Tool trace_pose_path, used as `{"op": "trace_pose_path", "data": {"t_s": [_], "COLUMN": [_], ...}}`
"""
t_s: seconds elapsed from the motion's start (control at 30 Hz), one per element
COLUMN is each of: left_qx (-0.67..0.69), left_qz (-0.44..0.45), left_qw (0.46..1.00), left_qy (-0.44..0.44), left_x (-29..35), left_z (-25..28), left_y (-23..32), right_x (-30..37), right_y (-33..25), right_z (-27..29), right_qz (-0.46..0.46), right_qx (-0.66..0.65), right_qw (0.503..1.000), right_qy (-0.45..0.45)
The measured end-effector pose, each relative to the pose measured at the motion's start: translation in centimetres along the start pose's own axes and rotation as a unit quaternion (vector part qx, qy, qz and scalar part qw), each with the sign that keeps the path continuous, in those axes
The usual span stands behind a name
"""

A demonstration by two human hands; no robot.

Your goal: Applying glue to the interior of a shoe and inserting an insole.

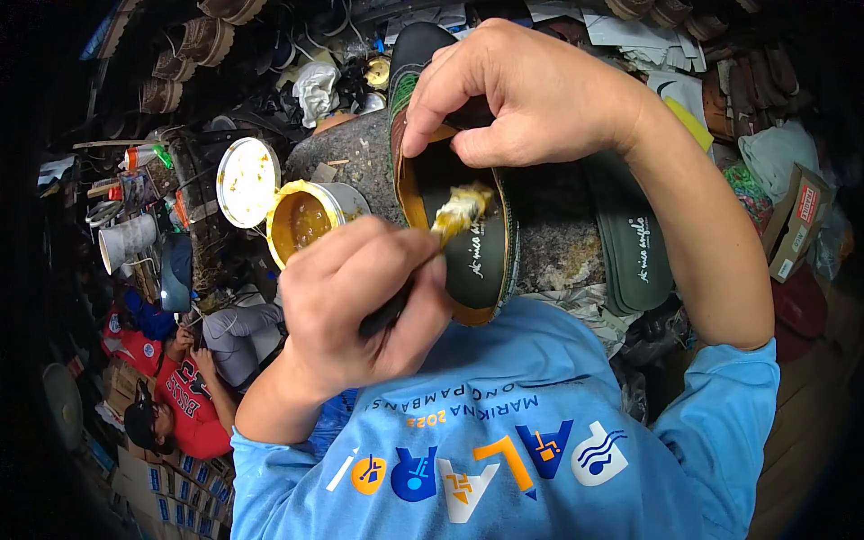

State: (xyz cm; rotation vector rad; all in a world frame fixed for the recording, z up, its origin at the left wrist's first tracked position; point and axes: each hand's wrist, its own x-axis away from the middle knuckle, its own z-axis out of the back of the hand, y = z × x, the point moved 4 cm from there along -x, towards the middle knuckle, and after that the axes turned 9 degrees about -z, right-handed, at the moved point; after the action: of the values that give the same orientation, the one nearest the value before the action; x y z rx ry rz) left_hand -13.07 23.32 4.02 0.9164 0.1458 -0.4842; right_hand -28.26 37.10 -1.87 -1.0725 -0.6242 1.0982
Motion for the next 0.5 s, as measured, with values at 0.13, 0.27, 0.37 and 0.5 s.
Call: {"op": "trace_pose_path", "data": {"t_s": [0.13, 0.27, 0.37, 0.5], "left_qx": [0.018, 0.001, 0.025, -0.004], "left_qz": [-0.003, -0.037, -0.010, -0.019], "left_qw": [0.999, 0.999, 0.997, 0.999], "left_qy": [-0.033, -0.006, -0.067, -0.038], "left_x": [-0.14, -0.37, -0.29, -0.40], "left_z": [-0.76, -0.82, -0.17, -0.32], "left_y": [-1.06, -0.89, -0.46, -0.36], "right_x": [-0.01, -0.03, 0.02, 0.10], "right_y": [0.03, 0.34, 0.50, 0.32], "right_z": [-0.09, -0.37, -0.47, -0.42], "right_qz": [-0.011, -0.007, 0.004, -0.005], "right_qx": [-0.020, -0.027, -0.014, 0.003], "right_qw": [1.000, 1.000, 1.000, 1.000], "right_qy": [-0.001, 0.004, 0.018, 0.025]}}
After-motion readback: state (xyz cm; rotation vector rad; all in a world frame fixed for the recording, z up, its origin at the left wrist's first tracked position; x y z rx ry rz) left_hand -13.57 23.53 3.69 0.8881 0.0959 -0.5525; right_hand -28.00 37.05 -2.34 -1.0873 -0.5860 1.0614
